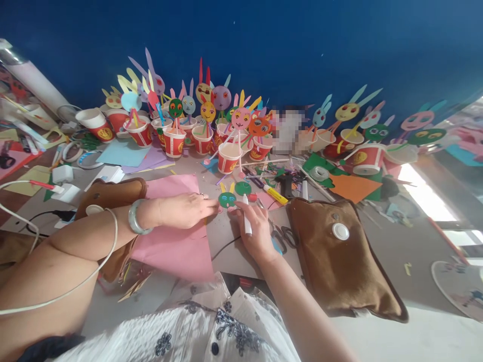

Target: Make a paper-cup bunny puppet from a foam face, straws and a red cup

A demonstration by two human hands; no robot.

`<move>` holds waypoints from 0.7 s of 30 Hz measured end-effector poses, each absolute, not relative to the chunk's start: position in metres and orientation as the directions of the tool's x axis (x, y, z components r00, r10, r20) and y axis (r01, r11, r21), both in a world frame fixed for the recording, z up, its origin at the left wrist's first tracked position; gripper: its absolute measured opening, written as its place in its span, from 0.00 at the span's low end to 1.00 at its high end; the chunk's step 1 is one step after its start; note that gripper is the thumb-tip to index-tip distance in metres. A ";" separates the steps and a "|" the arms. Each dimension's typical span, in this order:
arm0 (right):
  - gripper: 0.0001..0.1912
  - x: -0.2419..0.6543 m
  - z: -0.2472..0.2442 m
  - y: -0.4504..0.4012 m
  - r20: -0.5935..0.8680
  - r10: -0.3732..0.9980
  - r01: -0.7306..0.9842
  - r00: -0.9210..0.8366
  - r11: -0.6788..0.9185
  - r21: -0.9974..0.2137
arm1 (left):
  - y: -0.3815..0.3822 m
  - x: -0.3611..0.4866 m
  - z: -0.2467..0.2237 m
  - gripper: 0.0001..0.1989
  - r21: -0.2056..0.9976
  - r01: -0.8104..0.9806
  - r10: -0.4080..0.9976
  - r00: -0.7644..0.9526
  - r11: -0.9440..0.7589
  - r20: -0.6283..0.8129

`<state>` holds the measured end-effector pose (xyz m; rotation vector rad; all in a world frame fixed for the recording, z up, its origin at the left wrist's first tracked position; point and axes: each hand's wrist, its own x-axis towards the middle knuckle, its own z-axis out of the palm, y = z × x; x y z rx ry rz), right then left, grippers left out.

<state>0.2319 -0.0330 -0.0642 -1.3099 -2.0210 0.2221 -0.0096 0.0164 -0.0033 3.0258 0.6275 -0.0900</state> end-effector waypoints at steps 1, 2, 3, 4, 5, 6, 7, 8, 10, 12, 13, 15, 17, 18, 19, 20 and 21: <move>0.12 0.232 -0.064 -0.033 0.465 0.852 0.737 -0.241 0.472 -0.484 | 0.016 -0.010 -0.006 0.17 0.044 0.393 0.390 0.919 -0.918 -0.061; 0.12 0.232 -0.064 -0.033 0.463 0.852 0.743 -0.245 0.472 -0.475 | 0.016 -0.011 -0.008 0.17 0.052 0.391 0.388 0.920 -0.919 -0.058; 0.12 0.232 -0.065 -0.033 0.462 0.851 0.749 -0.250 0.472 -0.465 | 0.016 -0.011 -0.009 0.17 0.059 0.392 0.389 0.920 -0.918 -0.056; 0.12 0.232 -0.065 -0.033 0.463 0.849 0.755 -0.254 0.473 -0.454 | 0.015 -0.011 -0.010 0.17 0.064 0.392 0.389 0.919 -0.918 -0.055; 0.12 0.232 -0.065 -0.033 0.465 0.847 0.761 -0.256 0.473 -0.444 | 0.015 -0.011 -0.011 0.16 0.067 0.394 0.390 0.919 -0.917 -0.057; 0.12 0.232 -0.066 -0.033 0.468 0.846 0.767 -0.257 0.473 -0.434 | 0.014 -0.010 -0.010 0.17 0.067 0.395 0.392 0.918 -0.916 -0.062; 0.12 0.231 -0.066 -0.032 0.471 0.844 0.771 -0.258 0.473 -0.426 | 0.014 -0.010 -0.010 0.17 0.063 0.397 0.393 0.917 -0.916 -0.071; 0.12 0.231 -0.067 -0.032 0.470 0.844 0.773 -0.259 0.473 -0.423 | 0.013 -0.009 -0.009 0.18 0.057 0.399 0.394 0.915 -0.915 -0.084; 0.12 0.231 -0.067 -0.032 0.465 0.847 0.770 -0.259 0.472 -0.430 | 0.011 -0.006 -0.006 0.20 0.046 0.410 0.403 0.909 -0.911 -0.107; 0.11 0.232 -0.067 -0.033 0.462 0.849 0.760 -0.256 0.472 -0.447 | 0.008 -0.004 -0.004 0.22 0.047 0.428 0.421 0.900 -0.902 -0.113; 0.11 0.232 -0.067 -0.033 0.462 0.850 0.755 -0.253 0.472 -0.455 | 0.006 -0.003 -0.003 0.23 0.048 0.439 0.431 0.895 -0.897 -0.114; 0.11 0.232 -0.068 -0.033 0.462 0.851 0.750 -0.249 0.471 -0.464 | 0.004 -0.002 -0.002 0.24 0.047 0.454 0.446 0.887 -0.890 -0.121; 0.11 0.232 -0.068 -0.033 0.457 0.854 0.750 -0.249 0.468 -0.467 | 0.001 -0.001 -0.004 0.23 0.043 0.456 0.448 0.885 -0.889 -0.129; 0.11 0.232 -0.068 -0.033 0.455 0.855 0.750 -0.248 0.467 -0.468 | 0.001 -0.001 -0.005 0.23 0.045 0.455 0.447 0.886 -0.889 -0.124; 0.11 0.232 -0.068 -0.033 0.454 0.856 0.748 -0.248 0.467 -0.471 | 0.000 -0.001 -0.006 0.24 0.054 0.453 0.446 0.888 -0.890 -0.111; 0.11 0.232 -0.067 -0.033 0.453 0.855 0.742 -0.250 0.470 -0.477 | 0.000 -0.002 -0.007 0.24 0.068 0.450 0.443 0.892 -0.891 -0.093; 0.11 0.232 -0.067 -0.033 0.453 0.855 0.736 -0.253 0.474 -0.484 | 0.000 -0.002 -0.008 0.24 0.084 0.446 0.440 0.895 -0.891 -0.075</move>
